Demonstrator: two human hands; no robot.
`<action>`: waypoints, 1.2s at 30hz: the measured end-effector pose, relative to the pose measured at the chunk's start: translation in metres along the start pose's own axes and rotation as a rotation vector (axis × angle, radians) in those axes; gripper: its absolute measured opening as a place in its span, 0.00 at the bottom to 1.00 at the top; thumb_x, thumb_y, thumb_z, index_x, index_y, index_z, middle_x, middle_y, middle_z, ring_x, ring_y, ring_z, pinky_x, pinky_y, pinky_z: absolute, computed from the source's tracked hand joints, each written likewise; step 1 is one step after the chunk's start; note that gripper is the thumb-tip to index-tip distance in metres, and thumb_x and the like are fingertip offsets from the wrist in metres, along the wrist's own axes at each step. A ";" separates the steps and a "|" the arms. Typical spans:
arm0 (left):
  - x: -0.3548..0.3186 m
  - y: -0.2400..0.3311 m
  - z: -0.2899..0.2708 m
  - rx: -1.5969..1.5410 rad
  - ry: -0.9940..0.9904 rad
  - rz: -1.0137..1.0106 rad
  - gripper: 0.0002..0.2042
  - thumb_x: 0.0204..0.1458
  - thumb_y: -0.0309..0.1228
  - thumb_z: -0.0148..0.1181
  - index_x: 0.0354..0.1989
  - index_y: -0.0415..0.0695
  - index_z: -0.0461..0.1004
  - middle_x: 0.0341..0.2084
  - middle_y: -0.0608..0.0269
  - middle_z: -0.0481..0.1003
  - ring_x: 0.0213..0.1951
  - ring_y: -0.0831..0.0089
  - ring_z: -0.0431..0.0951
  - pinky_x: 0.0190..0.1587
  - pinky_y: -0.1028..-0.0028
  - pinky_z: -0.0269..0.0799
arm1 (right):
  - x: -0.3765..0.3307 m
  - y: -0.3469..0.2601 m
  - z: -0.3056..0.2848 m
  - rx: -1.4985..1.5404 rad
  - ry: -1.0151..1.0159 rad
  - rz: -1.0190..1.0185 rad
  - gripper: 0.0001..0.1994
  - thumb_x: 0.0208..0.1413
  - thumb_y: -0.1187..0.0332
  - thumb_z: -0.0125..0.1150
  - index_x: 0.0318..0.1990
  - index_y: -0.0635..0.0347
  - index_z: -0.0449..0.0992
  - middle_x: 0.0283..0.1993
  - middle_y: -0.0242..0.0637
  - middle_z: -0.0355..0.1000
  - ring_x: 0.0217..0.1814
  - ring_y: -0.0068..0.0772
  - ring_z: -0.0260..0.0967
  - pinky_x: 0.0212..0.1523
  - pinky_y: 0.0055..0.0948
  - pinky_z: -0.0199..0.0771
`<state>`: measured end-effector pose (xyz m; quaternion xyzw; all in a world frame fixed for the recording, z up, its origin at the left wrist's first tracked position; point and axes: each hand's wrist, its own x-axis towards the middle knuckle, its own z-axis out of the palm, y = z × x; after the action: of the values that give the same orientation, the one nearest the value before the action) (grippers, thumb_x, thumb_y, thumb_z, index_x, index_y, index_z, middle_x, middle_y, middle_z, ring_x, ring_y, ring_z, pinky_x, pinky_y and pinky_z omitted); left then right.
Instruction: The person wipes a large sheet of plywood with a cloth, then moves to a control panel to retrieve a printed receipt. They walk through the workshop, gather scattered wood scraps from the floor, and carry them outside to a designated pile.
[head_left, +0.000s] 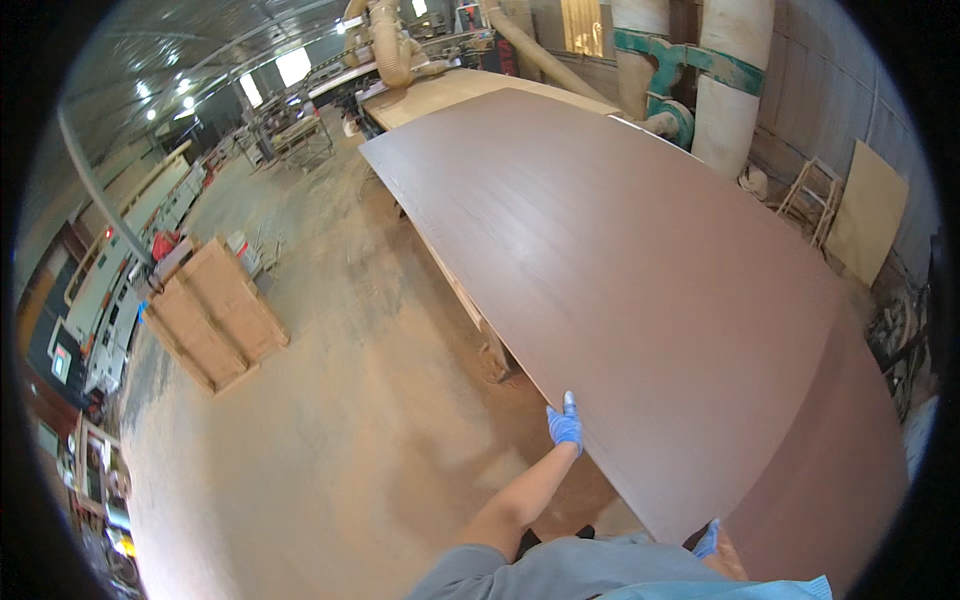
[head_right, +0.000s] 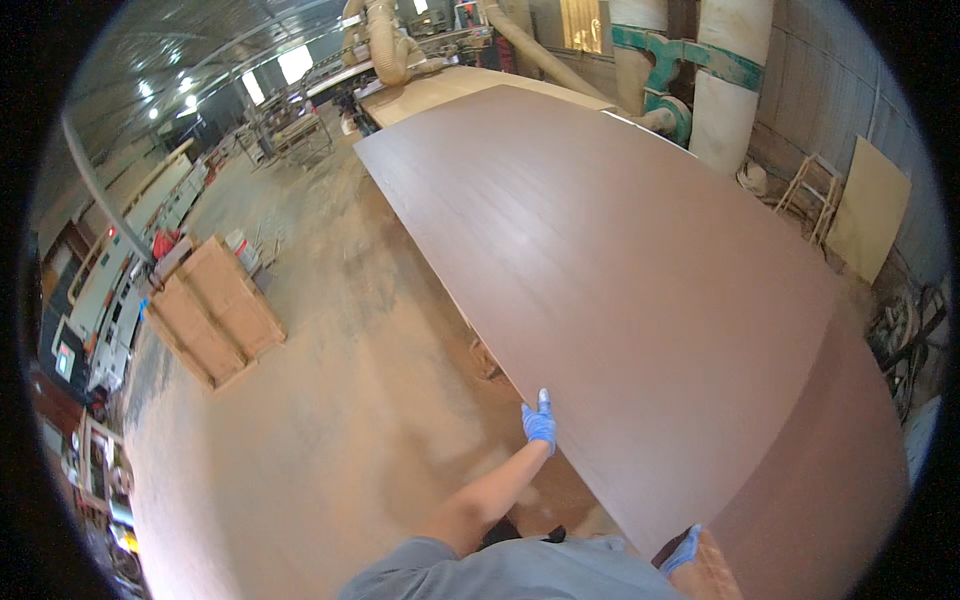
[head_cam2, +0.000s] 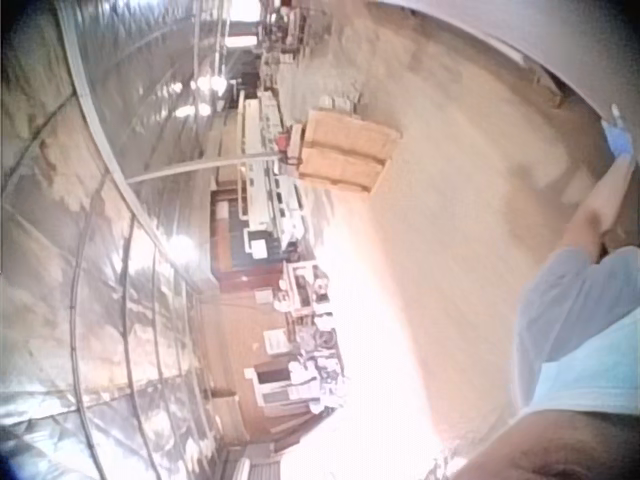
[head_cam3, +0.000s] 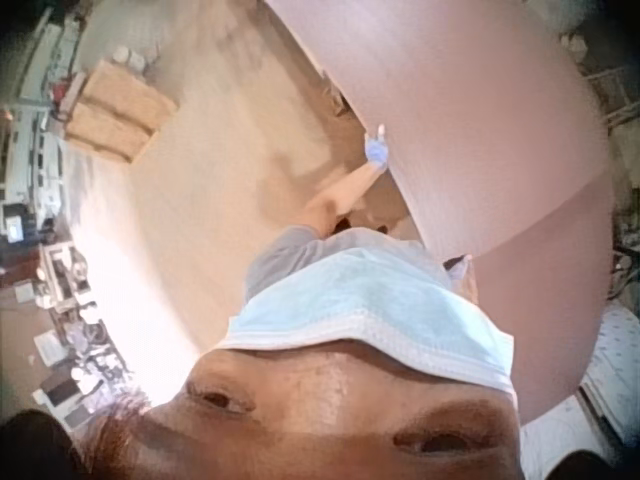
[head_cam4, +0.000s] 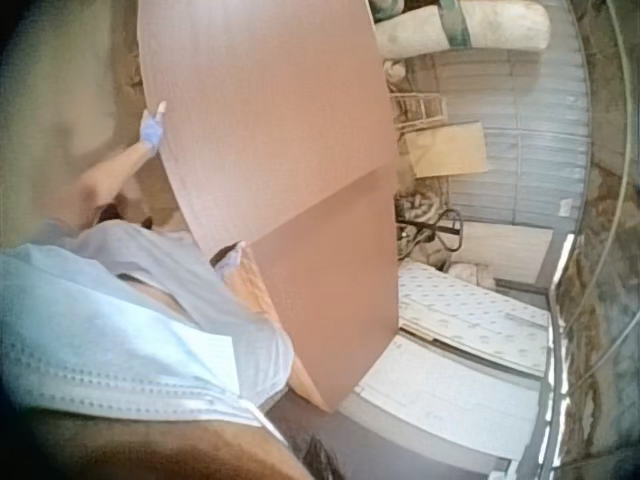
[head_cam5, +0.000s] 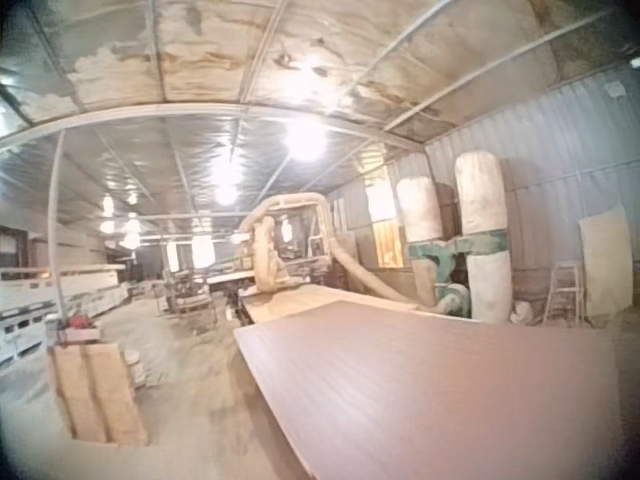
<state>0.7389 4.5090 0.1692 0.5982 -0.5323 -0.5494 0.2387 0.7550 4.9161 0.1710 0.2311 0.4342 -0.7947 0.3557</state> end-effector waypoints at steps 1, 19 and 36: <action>0.026 0.007 -0.013 0.005 0.005 0.012 0.45 0.50 0.59 0.50 0.61 0.27 0.49 0.60 0.39 0.56 0.62 0.54 0.57 0.63 0.68 0.53 | 0.015 0.017 0.018 -0.009 0.002 -0.019 0.36 0.54 0.39 0.45 0.63 0.54 0.55 0.63 0.41 0.59 0.61 0.48 0.58 0.57 0.52 0.60; 0.484 0.206 -0.062 0.083 -0.024 0.044 0.46 0.50 0.62 0.46 0.62 0.29 0.49 0.60 0.39 0.56 0.62 0.53 0.57 0.63 0.67 0.53 | 0.260 0.104 0.441 -1.355 0.565 -1.123 0.37 0.49 0.62 0.60 0.64 0.66 0.51 0.70 0.49 0.40 0.72 0.49 0.36 0.69 0.42 0.35; 0.935 0.386 -0.091 0.030 -0.006 0.087 0.46 0.49 0.60 0.50 0.61 0.28 0.51 0.60 0.39 0.55 0.63 0.54 0.56 0.62 0.67 0.54 | 0.468 0.188 0.868 -1.579 0.364 -0.983 0.20 0.45 0.59 0.59 0.48 0.52 0.75 0.66 0.45 0.55 0.71 0.52 0.38 0.67 0.55 0.27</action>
<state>0.5178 3.5178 0.1543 0.5762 -0.5669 -0.5323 0.2515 0.5486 3.9343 0.2031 -0.1647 0.9438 -0.2839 -0.0385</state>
